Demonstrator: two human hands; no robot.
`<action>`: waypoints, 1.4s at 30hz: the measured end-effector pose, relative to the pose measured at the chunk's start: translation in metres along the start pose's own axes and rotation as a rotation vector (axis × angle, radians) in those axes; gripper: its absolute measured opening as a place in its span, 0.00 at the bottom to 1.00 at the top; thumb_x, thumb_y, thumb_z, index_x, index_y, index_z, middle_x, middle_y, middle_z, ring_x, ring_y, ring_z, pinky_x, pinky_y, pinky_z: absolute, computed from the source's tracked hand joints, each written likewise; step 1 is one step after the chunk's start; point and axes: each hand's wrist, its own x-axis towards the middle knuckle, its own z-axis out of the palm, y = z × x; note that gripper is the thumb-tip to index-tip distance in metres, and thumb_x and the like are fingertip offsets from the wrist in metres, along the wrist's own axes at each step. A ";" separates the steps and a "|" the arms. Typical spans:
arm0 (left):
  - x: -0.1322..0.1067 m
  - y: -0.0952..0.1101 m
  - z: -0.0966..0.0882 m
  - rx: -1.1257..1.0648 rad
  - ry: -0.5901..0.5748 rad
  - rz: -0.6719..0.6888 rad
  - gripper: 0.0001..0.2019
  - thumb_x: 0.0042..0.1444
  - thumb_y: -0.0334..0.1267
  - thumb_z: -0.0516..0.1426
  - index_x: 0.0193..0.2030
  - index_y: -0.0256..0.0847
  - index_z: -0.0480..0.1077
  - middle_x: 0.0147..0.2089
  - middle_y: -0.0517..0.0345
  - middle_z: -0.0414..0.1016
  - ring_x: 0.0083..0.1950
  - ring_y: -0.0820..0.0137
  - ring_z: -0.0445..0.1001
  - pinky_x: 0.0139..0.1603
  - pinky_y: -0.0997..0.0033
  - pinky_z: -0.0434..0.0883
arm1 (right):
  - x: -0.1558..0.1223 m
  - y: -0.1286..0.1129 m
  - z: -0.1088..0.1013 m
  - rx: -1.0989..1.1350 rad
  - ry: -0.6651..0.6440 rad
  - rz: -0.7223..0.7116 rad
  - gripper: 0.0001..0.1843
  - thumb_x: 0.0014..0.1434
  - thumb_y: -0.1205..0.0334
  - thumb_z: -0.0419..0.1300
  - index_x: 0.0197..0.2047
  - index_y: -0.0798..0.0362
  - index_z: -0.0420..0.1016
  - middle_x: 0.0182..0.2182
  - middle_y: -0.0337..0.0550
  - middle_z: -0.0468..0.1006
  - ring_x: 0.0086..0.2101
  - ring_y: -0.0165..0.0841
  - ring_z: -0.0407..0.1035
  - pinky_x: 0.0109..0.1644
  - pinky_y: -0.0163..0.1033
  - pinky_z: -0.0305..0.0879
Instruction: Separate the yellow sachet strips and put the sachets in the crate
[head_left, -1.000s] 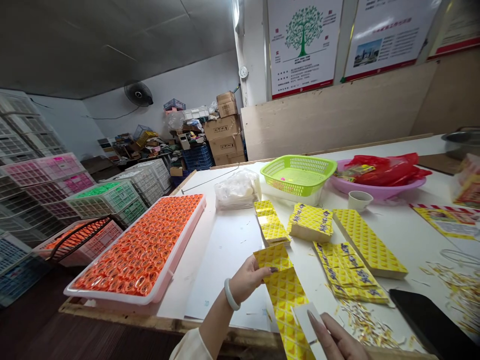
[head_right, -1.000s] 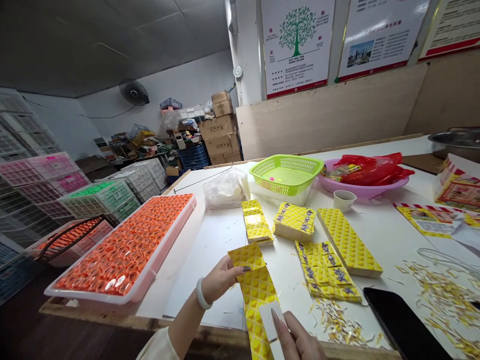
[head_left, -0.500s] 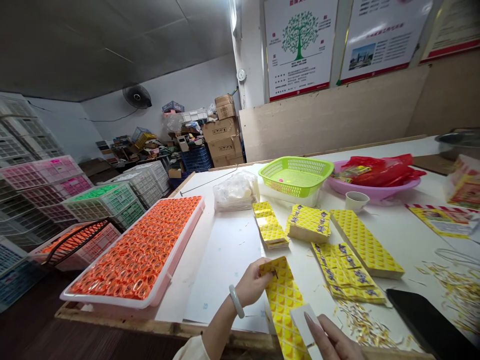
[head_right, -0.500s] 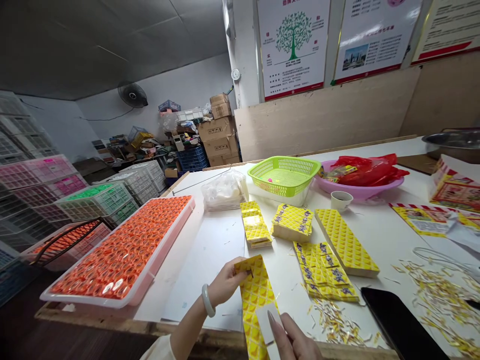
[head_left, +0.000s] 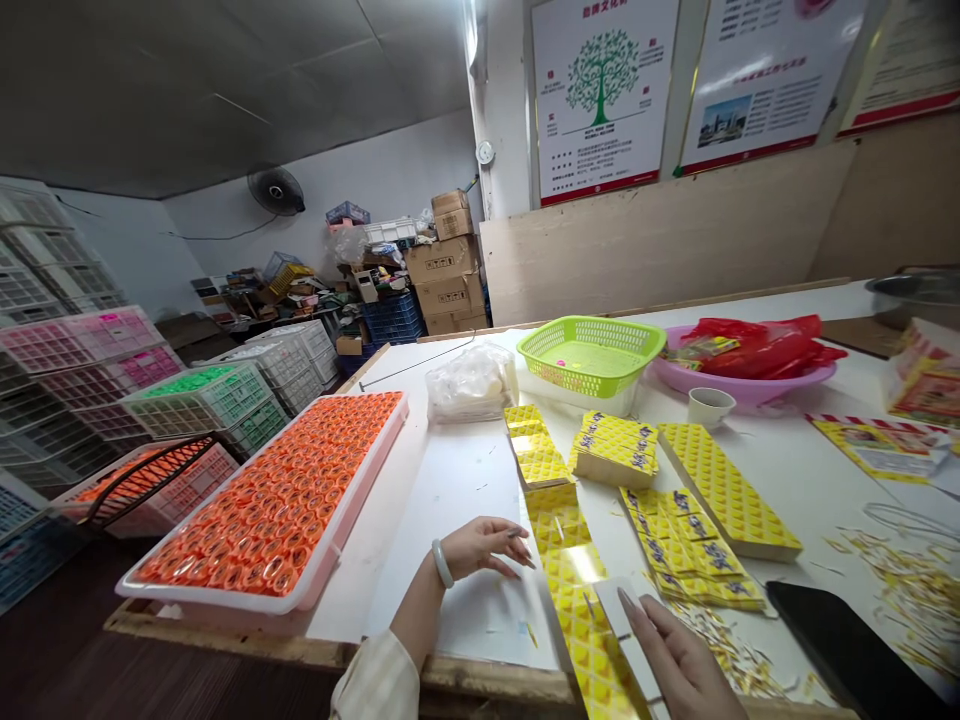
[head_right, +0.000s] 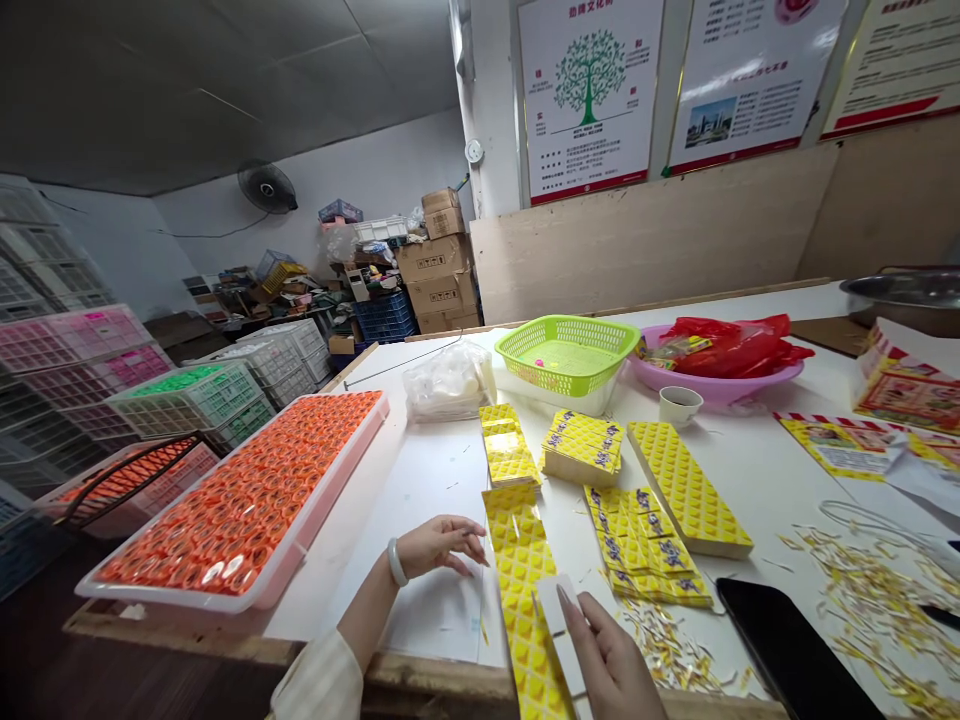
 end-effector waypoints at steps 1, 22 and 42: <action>0.001 -0.003 -0.006 0.019 0.062 0.017 0.29 0.44 0.63 0.59 0.35 0.33 0.71 0.28 0.52 0.73 0.31 0.65 0.75 0.29 0.69 0.71 | 0.005 0.009 -0.001 0.017 0.004 0.022 0.22 0.55 0.40 0.55 0.33 0.50 0.77 0.23 0.38 0.76 0.29 0.34 0.73 0.33 0.32 0.71; 0.026 -0.038 0.092 0.855 0.097 0.547 0.08 0.58 0.39 0.56 0.31 0.39 0.73 0.36 0.52 0.73 0.39 0.65 0.71 0.39 0.69 0.66 | 0.052 0.044 0.000 -0.389 0.071 -0.026 0.24 0.60 0.38 0.46 0.27 0.50 0.64 0.19 0.37 0.66 0.21 0.32 0.63 0.25 0.36 0.56; 0.024 -0.047 0.095 0.966 -0.061 0.719 0.10 0.59 0.41 0.55 0.35 0.39 0.74 0.35 0.55 0.71 0.32 0.72 0.70 0.32 0.74 0.65 | 0.045 0.069 -0.011 0.213 0.117 0.472 0.28 0.42 0.37 0.63 0.35 0.53 0.69 0.22 0.37 0.74 0.23 0.34 0.69 0.22 0.36 0.67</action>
